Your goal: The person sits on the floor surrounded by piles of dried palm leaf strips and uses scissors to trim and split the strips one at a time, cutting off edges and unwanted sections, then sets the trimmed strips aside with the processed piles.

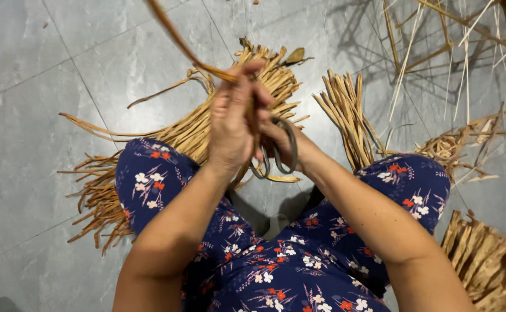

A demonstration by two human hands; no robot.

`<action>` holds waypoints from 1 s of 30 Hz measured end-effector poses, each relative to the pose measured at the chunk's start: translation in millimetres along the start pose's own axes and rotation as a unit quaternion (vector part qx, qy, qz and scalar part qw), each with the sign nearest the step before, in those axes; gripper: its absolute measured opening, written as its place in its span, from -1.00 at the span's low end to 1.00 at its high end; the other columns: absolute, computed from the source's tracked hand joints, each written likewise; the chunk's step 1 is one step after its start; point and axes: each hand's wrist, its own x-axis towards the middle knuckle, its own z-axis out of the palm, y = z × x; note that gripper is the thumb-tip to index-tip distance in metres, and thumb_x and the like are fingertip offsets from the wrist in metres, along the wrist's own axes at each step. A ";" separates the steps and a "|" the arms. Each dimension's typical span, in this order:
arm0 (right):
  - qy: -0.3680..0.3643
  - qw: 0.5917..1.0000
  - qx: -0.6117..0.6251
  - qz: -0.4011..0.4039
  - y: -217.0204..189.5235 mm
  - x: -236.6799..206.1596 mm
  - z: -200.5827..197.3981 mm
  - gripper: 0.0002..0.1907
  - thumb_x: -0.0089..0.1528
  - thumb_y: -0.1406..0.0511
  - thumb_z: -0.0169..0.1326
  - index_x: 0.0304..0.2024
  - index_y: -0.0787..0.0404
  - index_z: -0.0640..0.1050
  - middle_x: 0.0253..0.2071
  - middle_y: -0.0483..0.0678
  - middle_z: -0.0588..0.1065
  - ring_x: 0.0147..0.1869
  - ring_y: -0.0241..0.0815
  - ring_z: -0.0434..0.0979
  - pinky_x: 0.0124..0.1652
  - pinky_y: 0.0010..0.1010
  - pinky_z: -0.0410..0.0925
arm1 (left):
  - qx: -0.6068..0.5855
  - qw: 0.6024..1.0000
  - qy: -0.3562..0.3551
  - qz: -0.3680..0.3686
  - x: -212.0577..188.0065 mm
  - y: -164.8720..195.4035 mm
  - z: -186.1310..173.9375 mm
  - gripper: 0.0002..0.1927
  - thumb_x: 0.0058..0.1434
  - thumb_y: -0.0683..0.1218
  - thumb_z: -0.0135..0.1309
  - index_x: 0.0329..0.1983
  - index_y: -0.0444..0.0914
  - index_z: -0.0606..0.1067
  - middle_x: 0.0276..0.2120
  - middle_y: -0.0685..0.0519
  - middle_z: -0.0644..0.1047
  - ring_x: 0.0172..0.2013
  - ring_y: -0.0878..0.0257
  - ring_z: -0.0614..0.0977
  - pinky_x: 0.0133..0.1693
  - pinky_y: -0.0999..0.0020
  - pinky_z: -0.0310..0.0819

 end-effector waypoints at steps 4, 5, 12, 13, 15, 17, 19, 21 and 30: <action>0.048 0.998 0.021 -0.027 -8.4 -8.3 -10.4 -0.48 0.27 0.00 0.17 0.03 0.25 0.40 -0.33 -0.09 0.49 -0.45 -0.28 0.54 -0.47 -0.46 0.43 | 0.071 0.996 -0.049 0.008 -6.6 -16.3 18.4 -0.63 0.58 0.08 -0.06 0.25 -0.24 0.49 -0.28 0.09 0.54 -0.29 0.40 0.54 -0.15 0.46 0.51; 0.057 0.998 -0.016 -0.023 -10.8 -12.2 -12.6 -0.51 0.28 0.03 0.15 0.00 0.28 0.42 -0.39 -0.06 0.49 -0.53 -0.26 0.52 -0.52 -0.47 0.40 | 0.118 0.992 -0.048 0.018 -6.7 -17.2 19.3 -0.61 0.59 0.10 -0.07 0.25 -0.24 0.49 -0.29 0.09 0.55 -0.28 0.40 0.55 -0.12 0.46 0.51; 0.054 0.995 0.077 0.017 -4.6 -35.2 1.7 -0.61 0.33 0.29 0.26 0.02 0.45 0.42 -0.31 0.00 0.47 -0.36 -0.27 0.46 -0.35 -0.45 0.33 | 0.201 0.971 -0.007 0.133 12.3 -12.8 4.5 -0.59 0.61 0.14 -0.06 0.28 -0.23 0.46 -0.08 0.09 0.55 -0.07 0.39 0.52 0.05 0.48 0.44; 0.050 0.996 0.071 -0.001 -7.8 -39.2 0.3 -0.62 0.27 0.32 0.25 0.02 0.42 0.45 -0.26 0.02 0.53 -0.27 -0.23 0.57 -0.25 -0.43 0.42 | 0.200 0.971 -0.010 0.134 13.1 -15.3 4.2 -0.58 0.62 0.14 -0.05 0.31 -0.23 0.45 -0.03 0.07 0.55 -0.02 0.38 0.53 0.12 0.48 0.45; 0.062 0.995 0.056 -0.060 -16.2 -45.4 -4.3 -0.59 0.17 0.35 0.25 0.03 0.33 0.47 -0.19 0.02 0.60 -0.17 -0.17 0.68 -0.12 -0.38 0.54 | 0.213 0.972 -0.018 0.102 12.2 -20.4 2.6 -0.56 0.58 0.11 -0.01 0.37 -0.22 0.38 0.06 0.07 0.51 -0.07 0.38 0.52 0.03 0.48 0.43; 0.094 0.985 0.038 -0.142 -24.6 -48.4 -9.5 -0.53 0.11 0.37 0.26 0.05 0.20 0.43 -0.16 -0.05 0.59 -0.14 -0.16 0.68 -0.09 -0.32 0.58 | 0.240 0.970 -0.031 0.036 12.4 -24.3 -1.7 -0.45 0.48 0.08 0.05 0.43 -0.20 0.26 0.17 0.11 0.43 -0.26 0.37 0.48 -0.29 0.50 0.36; 0.169 0.944 -0.108 -0.261 -38.6 -60.2 -30.7 -0.52 0.25 0.34 0.26 0.18 0.26 0.41 -0.10 0.02 0.58 -0.03 -0.15 0.63 0.04 -0.33 0.52 | 0.292 0.950 -0.050 0.103 18.8 -34.6 -5.4 -0.49 0.55 0.01 0.09 0.45 -0.23 0.26 0.19 0.06 0.45 -0.04 0.39 0.49 0.03 0.51 0.42; 0.247 0.931 -0.095 -0.253 -58.7 -80.0 -64.7 -0.69 0.25 0.28 0.20 -0.14 0.45 0.49 -0.20 0.04 0.57 -0.15 -0.16 0.65 -0.10 -0.31 0.58 | 0.303 0.942 -0.060 0.130 18.8 -39.9 -13.4 -0.53 0.60 -0.04 0.09 0.46 -0.24 0.27 0.20 0.03 0.46 0.08 0.40 0.50 0.19 0.53 0.45; 0.316 0.782 0.123 -0.524 -8.0 -241.4 -202.5 -0.78 0.47 0.18 0.01 0.06 0.15 0.45 -0.14 0.00 0.51 -0.15 -0.24 0.56 -0.11 -0.54 0.50 | 0.287 0.954 0.017 0.091 21.5 -37.3 -35.9 -0.58 0.58 0.01 -0.01 0.39 -0.27 0.38 0.14 0.05 0.53 -0.03 0.37 0.60 -0.06 0.50 0.55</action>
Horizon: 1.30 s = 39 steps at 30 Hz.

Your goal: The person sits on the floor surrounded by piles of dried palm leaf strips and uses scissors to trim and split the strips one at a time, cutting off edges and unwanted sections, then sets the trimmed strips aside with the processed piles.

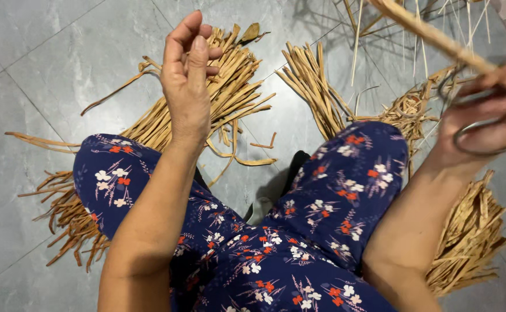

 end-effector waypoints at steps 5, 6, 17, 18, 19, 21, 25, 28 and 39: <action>0.170 0.960 0.132 0.180 77.3 -44.3 -74.7 -0.81 0.40 0.18 0.07 -0.04 0.12 0.48 -0.25 -0.05 0.54 -0.20 -0.23 0.56 -0.13 -0.50 0.48 | 0.032 0.999 0.014 -0.006 8.6 -6.3 -5.3 -0.59 0.55 0.03 -0.02 0.35 -0.26 0.38 0.13 0.05 0.55 -0.06 0.40 0.63 -0.11 0.52 0.58; 0.192 0.945 0.088 0.251 97.7 -64.0 -80.0 -0.80 0.40 0.18 0.07 -0.03 0.13 0.48 -0.25 -0.04 0.54 -0.20 -0.22 0.56 -0.13 -0.49 0.48 | 0.034 0.999 0.019 -0.004 11.7 -9.4 -6.6 -0.59 0.55 0.02 -0.02 0.35 -0.26 0.39 0.13 0.05 0.55 -0.08 0.41 0.62 -0.12 0.53 0.57; 0.244 0.882 -0.027 0.403 132.0 -111.6 -83.6 -0.74 0.42 0.20 0.01 0.04 0.25 0.48 -0.24 0.03 0.55 -0.23 -0.16 0.57 -0.20 -0.41 0.47 | 0.122 0.990 0.073 -0.016 37.8 -62.0 -36.5 -0.63 0.48 -0.02 0.05 0.27 -0.25 0.44 0.03 0.09 0.53 -0.25 0.48 0.59 -0.31 0.60 0.46; 0.243 0.881 -0.042 0.403 129.6 -112.3 -87.1 -0.73 0.42 0.20 0.00 0.04 0.26 0.48 -0.23 0.03 0.55 -0.23 -0.15 0.57 -0.20 -0.40 0.47 | 0.126 0.988 0.088 -0.019 44.1 -72.8 -43.0 -0.64 0.48 -0.02 0.06 0.26 -0.25 0.45 0.02 0.08 0.54 -0.25 0.45 0.58 -0.32 0.59 0.46; 0.242 0.879 -0.053 0.408 128.5 -113.2 -90.9 -0.72 0.42 0.21 0.00 0.05 0.27 0.48 -0.23 0.04 0.55 -0.24 -0.15 0.57 -0.21 -0.39 0.47 | 0.130 0.986 0.104 -0.023 51.0 -84.7 -52.3 -0.65 0.48 -0.02 0.07 0.25 -0.24 0.47 0.01 0.07 0.54 -0.24 0.43 0.58 -0.32 0.57 0.47; 0.239 0.867 -0.086 0.428 125.0 -125.4 -98.0 -0.71 0.42 0.21 -0.02 0.06 0.29 0.48 -0.23 0.05 0.55 -0.24 -0.14 0.57 -0.22 -0.38 0.47 | 0.146 0.980 0.134 -0.006 64.9 -109.2 -70.2 -0.68 0.47 -0.01 0.09 0.21 -0.22 0.50 0.02 0.07 0.57 -0.16 0.37 0.60 -0.26 0.51 0.56; 0.239 0.821 -0.174 0.488 106.2 -174.4 -112.9 -0.68 0.43 0.22 -0.04 0.09 0.33 0.48 -0.22 0.08 0.56 -0.25 -0.11 0.58 -0.24 -0.35 0.46 | 0.316 0.926 0.205 -0.033 77.3 -152.7 -101.7 -0.75 0.36 0.03 0.17 -0.01 -0.20 0.58 -0.11 0.04 0.68 -0.11 0.21 0.71 -0.12 0.31 0.64; 0.235 0.776 -0.242 0.533 93.4 -215.5 -124.7 -0.66 0.43 0.22 -0.05 0.11 0.36 0.48 -0.22 0.10 0.56 -0.26 -0.09 0.58 -0.26 -0.33 0.46 | 0.456 0.859 0.183 -0.145 61.3 -177.2 -118.6 -0.75 0.26 0.06 0.13 -0.18 -0.20 0.61 -0.28 -0.09 0.67 -0.22 -0.02 0.70 -0.15 0.12 0.57; 0.169 0.661 -0.496 0.536 11.6 -265.9 -155.3 -0.58 0.45 0.25 -0.11 0.18 0.47 0.48 -0.20 0.17 0.57 -0.29 -0.03 0.59 -0.32 -0.25 0.45 | 0.650 0.734 -0.006 -0.199 16.7 -201.7 -113.8 -0.71 0.05 -0.05 0.21 -0.16 -0.21 0.61 -0.10 -0.17 0.57 -0.05 -0.16 0.57 -0.10 -0.08 0.46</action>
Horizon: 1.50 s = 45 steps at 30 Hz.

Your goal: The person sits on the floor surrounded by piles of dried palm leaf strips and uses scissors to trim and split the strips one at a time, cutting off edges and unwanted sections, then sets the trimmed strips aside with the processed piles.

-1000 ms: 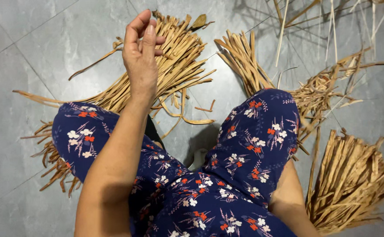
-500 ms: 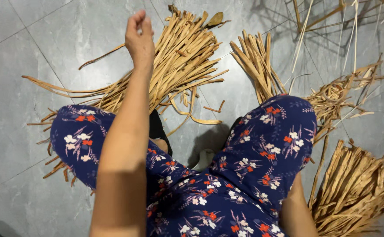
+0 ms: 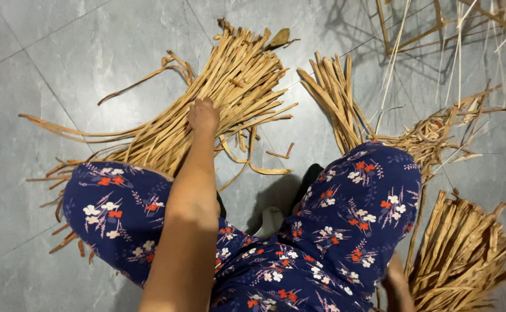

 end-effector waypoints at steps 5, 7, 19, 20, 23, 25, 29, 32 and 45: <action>0.133 0.974 -0.102 -0.152 -105.2 -50.1 -14.1 -0.67 0.39 0.30 0.01 0.13 0.38 0.51 -0.34 0.02 0.52 -0.41 -0.18 0.48 -0.42 -0.36 0.32 | 0.034 0.999 0.010 -0.010 -5.1 8.0 -6.7 -0.87 0.21 -0.09 0.16 -0.21 -0.21 0.61 -0.17 -0.14 0.62 -0.13 -0.08 0.65 -0.12 -0.05 0.53; 0.147 0.964 -0.028 -0.220 -159.1 -95.6 -6.6 -0.69 0.37 0.31 0.09 0.13 0.33 0.51 -0.37 -0.06 0.46 -0.43 -0.28 0.40 -0.44 -0.44 0.24 | -0.053 0.997 0.012 -0.061 -0.9 14.5 -17.3 -0.83 0.19 -0.04 0.18 -0.22 -0.20 0.62 -0.21 -0.15 0.63 -0.16 -0.10 0.64 -0.14 -0.06 0.49; -0.163 0.854 0.138 -0.474 -424.7 -165.3 132.3 -0.56 0.27 0.35 0.23 0.17 0.26 0.42 -0.06 0.04 0.61 -0.30 -0.38 0.55 -0.38 -0.61 0.38 | -0.624 0.747 -0.220 0.062 -54.2 128.5 -114.7 -0.98 0.27 -0.17 0.12 -0.27 -0.19 0.51 -0.41 0.18 0.55 -0.36 0.38 0.56 -0.28 0.46 0.44; -0.159 0.867 0.157 -0.445 -438.5 -163.1 145.6 -0.58 0.26 0.33 0.23 0.14 0.24 0.43 -0.08 0.02 0.63 -0.33 -0.39 0.56 -0.42 -0.62 0.37 | -0.609 0.753 -0.234 0.080 -73.0 126.8 -125.9 -0.96 0.29 -0.15 0.13 -0.27 -0.18 0.49 -0.42 0.19 0.54 -0.37 0.39 0.56 -0.26 0.45 0.50; -0.238 0.831 0.260 -0.430 -458.6 -155.9 167.6 -0.58 0.28 0.34 0.26 0.13 0.26 0.42 -0.17 0.02 0.57 -0.38 -0.37 0.53 -0.46 -0.62 0.34 | -0.502 0.817 -0.262 0.105 -122.4 117.8 -154.9 -0.92 0.27 -0.10 0.16 -0.23 -0.19 0.55 -0.39 0.18 0.57 -0.34 0.43 0.56 -0.25 0.47 0.49; -0.284 0.806 0.290 -0.430 -456.1 -150.9 170.8 -0.59 0.27 0.37 0.27 0.08 0.27 0.38 -0.18 0.10 0.62 -0.42 -0.36 0.48 -0.49 -0.60 0.32 | -0.404 0.859 -0.286 0.129 -146.7 112.9 -167.7 -0.88 0.27 -0.08 0.18 -0.21 -0.22 0.57 -0.39 0.12 0.59 -0.34 0.39 0.56 -0.26 0.44 0.49; -0.301 0.799 0.234 -0.465 -440.0 -146.4 170.0 -0.55 0.22 0.36 0.28 0.08 0.22 0.39 -0.26 0.10 0.64 -0.50 -0.37 0.46 -0.57 -0.59 0.33 | -0.260 0.905 -0.292 0.167 -156.0 108.7 -193.4 -0.76 0.24 -0.09 0.16 -0.03 -0.16 0.61 -0.25 0.17 0.65 -0.26 0.42 0.62 -0.18 0.49 0.49; -0.351 0.803 0.165 -0.453 -427.0 -148.9 175.9 -0.49 0.14 0.32 0.30 0.11 0.20 0.43 -0.28 0.02 0.63 -0.50 -0.41 0.47 -0.59 -0.63 0.29 | -0.520 0.830 -0.118 0.162 -136.4 115.6 -215.4 -0.76 0.36 -0.09 0.14 0.04 -0.26 0.59 -0.10 0.12 0.65 -0.10 0.43 0.62 -0.04 0.52 0.53; -0.519 0.761 0.034 -0.387 -375.6 -160.9 208.4 -0.41 0.12 0.34 0.35 0.16 0.21 0.42 -0.17 -0.08 0.59 -0.07 -0.20 0.68 -0.06 -0.35 0.52 | -0.725 0.650 -0.169 0.156 -120.3 111.1 -253.0 -0.61 0.30 -0.10 0.25 0.16 -0.31 0.55 -0.15 0.15 0.63 -0.16 0.44 0.60 -0.10 0.55 0.52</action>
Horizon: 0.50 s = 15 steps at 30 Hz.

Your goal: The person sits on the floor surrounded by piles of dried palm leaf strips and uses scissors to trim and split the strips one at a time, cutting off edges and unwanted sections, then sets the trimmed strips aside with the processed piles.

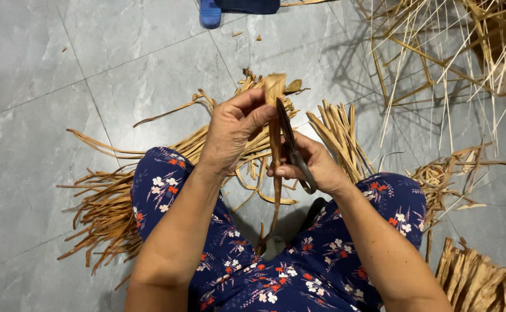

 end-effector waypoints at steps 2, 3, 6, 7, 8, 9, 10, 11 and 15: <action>-0.006 1.000 0.002 0.005 -0.8 -0.6 0.2 -0.39 0.12 0.35 0.34 0.19 0.22 0.41 -0.17 -0.07 0.59 -0.09 -0.18 0.67 -0.05 -0.30 0.54 | 0.036 0.999 0.020 0.031 -4.3 -0.9 0.8 -0.69 0.32 -0.13 0.26 0.09 -0.32 0.57 -0.19 0.17 0.61 -0.19 0.46 0.57 -0.12 0.56 0.50; -0.011 1.000 0.004 0.010 -0.6 -0.6 0.1 -0.40 0.13 0.35 0.34 0.18 0.23 0.41 -0.18 -0.07 0.58 -0.09 -0.17 0.67 -0.06 -0.30 0.54 | 0.101 0.992 0.047 0.065 -7.6 -1.9 1.7 -0.74 0.35 -0.14 0.27 0.05 -0.32 0.58 -0.23 0.19 0.58 -0.23 0.48 0.54 -0.17 0.57 0.46; -0.015 1.000 -0.006 0.013 0.5 -2.0 0.1 -0.44 0.15 0.36 0.35 0.15 0.25 0.42 -0.17 -0.07 0.56 -0.06 -0.16 0.67 -0.03 -0.30 0.53 | 0.192 0.969 0.100 0.122 -14.0 -4.0 6.0 -0.82 0.37 -0.18 0.24 -0.01 -0.31 0.58 -0.28 0.22 0.57 -0.27 0.51 0.53 -0.20 0.60 0.46; -0.010 1.000 -0.021 0.004 0.7 -2.1 0.2 -0.45 0.16 0.37 0.35 0.15 0.26 0.44 -0.14 -0.07 0.54 -0.02 -0.18 0.65 0.02 -0.31 0.53 | 0.206 0.963 0.112 0.133 -15.2 -4.1 7.2 -0.83 0.36 -0.19 0.23 -0.02 -0.30 0.58 -0.29 0.22 0.58 -0.27 0.52 0.54 -0.20 0.61 0.48; -0.004 0.999 -0.036 -0.007 0.3 -2.0 0.2 -0.47 0.17 0.37 0.35 0.15 0.28 0.46 -0.12 -0.08 0.53 0.02 -0.20 0.64 0.07 -0.31 0.53 | 0.192 0.967 0.108 0.131 -15.2 -3.7 7.8 -0.84 0.36 -0.19 0.22 -0.03 -0.30 0.57 -0.28 0.22 0.59 -0.26 0.52 0.55 -0.19 0.61 0.49; 0.044 0.997 -0.055 -0.027 -0.9 -0.8 -0.3 -0.47 0.17 0.38 0.35 0.14 0.26 0.45 -0.11 -0.06 0.54 -0.01 -0.22 0.62 0.03 -0.34 0.53 | 0.177 0.970 0.104 0.130 -15.2 -2.9 8.1 -0.84 0.36 -0.20 0.22 -0.03 -0.30 0.57 -0.27 0.21 0.59 -0.25 0.51 0.56 -0.19 0.61 0.50; 0.092 0.992 -0.073 -0.045 -3.2 1.0 -1.4 -0.48 0.16 0.39 0.34 0.13 0.25 0.45 -0.10 -0.05 0.55 -0.03 -0.24 0.61 -0.02 -0.36 0.53 | 0.163 0.973 0.101 0.128 -15.8 -2.3 8.7 -0.85 0.36 -0.21 0.21 -0.03 -0.30 0.56 -0.26 0.21 0.60 -0.25 0.51 0.57 -0.18 0.60 0.52; 0.139 0.984 -0.092 -0.063 -6.3 2.8 -2.8 -0.48 0.15 0.40 0.34 0.12 0.24 0.44 -0.09 -0.03 0.56 -0.05 -0.26 0.59 -0.06 -0.39 0.53 | 0.166 0.974 0.094 0.122 -17.1 -2.8 10.6 -0.84 0.34 -0.21 0.21 -0.03 -0.29 0.55 -0.26 0.21 0.60 -0.25 0.50 0.59 -0.17 0.60 0.54; 0.171 0.966 0.060 -0.183 -24.1 3.8 -12.5 -0.51 0.20 0.44 0.27 0.13 0.19 0.38 -0.03 0.07 0.62 -0.14 -0.26 0.57 -0.17 -0.46 0.45 | 0.201 0.972 0.066 0.099 -24.1 -12.2 27.2 -0.80 0.29 -0.19 0.25 -0.07 -0.27 0.51 -0.29 0.20 0.60 -0.29 0.49 0.61 -0.23 0.59 0.56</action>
